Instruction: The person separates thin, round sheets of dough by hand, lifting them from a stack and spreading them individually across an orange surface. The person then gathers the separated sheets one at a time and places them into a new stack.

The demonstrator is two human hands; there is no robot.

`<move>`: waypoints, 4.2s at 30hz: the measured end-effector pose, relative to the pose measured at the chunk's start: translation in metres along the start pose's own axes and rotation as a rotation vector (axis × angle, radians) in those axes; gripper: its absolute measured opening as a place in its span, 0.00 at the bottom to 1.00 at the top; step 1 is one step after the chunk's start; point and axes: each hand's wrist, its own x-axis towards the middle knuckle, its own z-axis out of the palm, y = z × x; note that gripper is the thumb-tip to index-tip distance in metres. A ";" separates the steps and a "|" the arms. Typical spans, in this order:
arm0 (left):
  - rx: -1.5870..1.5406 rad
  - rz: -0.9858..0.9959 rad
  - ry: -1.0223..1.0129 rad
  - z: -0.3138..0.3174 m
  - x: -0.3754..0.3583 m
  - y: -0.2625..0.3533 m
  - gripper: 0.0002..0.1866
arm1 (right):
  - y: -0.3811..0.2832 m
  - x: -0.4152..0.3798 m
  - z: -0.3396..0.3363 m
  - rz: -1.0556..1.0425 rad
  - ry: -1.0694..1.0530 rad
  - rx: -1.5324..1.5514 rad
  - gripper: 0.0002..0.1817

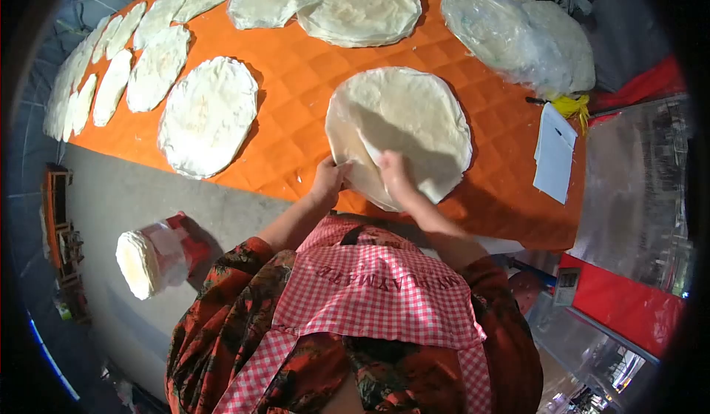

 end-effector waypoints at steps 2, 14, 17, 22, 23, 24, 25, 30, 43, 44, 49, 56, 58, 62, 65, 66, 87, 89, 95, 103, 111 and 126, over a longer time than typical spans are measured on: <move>-0.032 0.032 0.036 -0.025 0.026 -0.022 0.16 | -0.001 0.038 -0.067 0.213 -0.070 0.326 0.04; -0.129 -0.064 -0.189 -0.052 0.005 -0.002 0.15 | -0.115 0.097 -0.287 -0.394 0.178 -0.383 0.11; -0.144 -0.109 -0.288 -0.059 0.013 -0.006 0.21 | -0.083 0.085 -0.229 -0.141 0.036 -0.346 0.12; -0.230 0.045 -0.579 -0.051 -0.011 0.001 0.34 | -0.011 0.008 -0.019 -0.147 -0.039 -0.470 0.16; -0.247 0.086 -0.604 -0.050 -0.008 -0.003 0.36 | -0.022 -0.004 -0.003 -0.080 -0.184 -0.519 0.12; -0.235 0.083 -0.572 -0.052 -0.007 -0.007 0.36 | -0.031 -0.014 0.012 -0.123 -0.141 -0.499 0.10; -0.217 0.076 -0.543 -0.054 -0.007 -0.010 0.36 | -0.038 -0.017 0.014 -0.167 -0.095 -0.482 0.09; -0.322 0.036 -0.414 -0.041 -0.008 -0.008 0.28 | -0.074 -0.028 0.013 -0.333 -0.036 -0.399 0.11; -0.106 -0.064 -0.082 -0.036 -0.002 -0.009 0.12 | -0.010 0.111 -0.175 -0.145 0.018 -0.482 0.06; -0.114 -0.072 -0.082 -0.038 0.003 -0.013 0.13 | -0.062 0.100 -0.217 -0.033 0.134 -0.366 0.07; -0.138 -0.095 -0.184 -0.041 -0.001 -0.003 0.14 | -0.168 0.051 -0.258 -0.233 0.176 -0.688 0.09; -0.230 -0.141 -0.341 -0.029 -0.015 0.027 0.17 | -0.068 -0.027 -0.033 -0.193 0.038 -0.455 0.10; -0.304 -0.164 -0.397 -0.035 0.002 0.012 0.17 | -0.029 -0.047 0.019 -0.288 -0.288 -0.344 0.12; -0.255 -0.415 -0.372 -0.044 0.002 0.013 0.15 | -0.072 -0.069 0.016 -0.115 -0.122 -0.360 0.17; -0.398 -0.510 -0.571 -0.018 -0.028 0.056 0.15 | -0.081 -0.053 -0.017 0.073 -0.116 -0.348 0.16; -0.310 -0.357 -0.603 -0.016 -0.018 0.055 0.14 | -0.061 -0.030 -0.031 0.114 -0.100 -0.359 0.17; 1.086 1.176 0.104 -0.091 0.097 0.099 0.09 | 0.362 -0.078 -0.321 0.721 0.315 -0.615 0.23; 1.190 1.196 0.085 -0.089 0.092 0.095 0.10 | 0.241 -0.082 -0.239 0.792 0.698 -0.367 0.16; 1.378 1.140 0.086 -0.076 0.088 0.105 0.12 | 0.075 0.172 -0.111 0.302 0.409 0.986 0.15; 1.440 1.029 0.081 -0.074 0.090 0.108 0.15 | 0.020 0.424 -0.091 0.657 0.188 0.798 0.22; 1.393 1.067 0.057 -0.081 0.090 0.107 0.16 | -0.018 0.460 -0.106 0.198 0.040 0.789 0.25; -0.624 -0.164 -0.581 -0.094 0.069 0.145 0.36 | -0.347 0.242 -0.218 -0.040 -0.034 0.796 0.25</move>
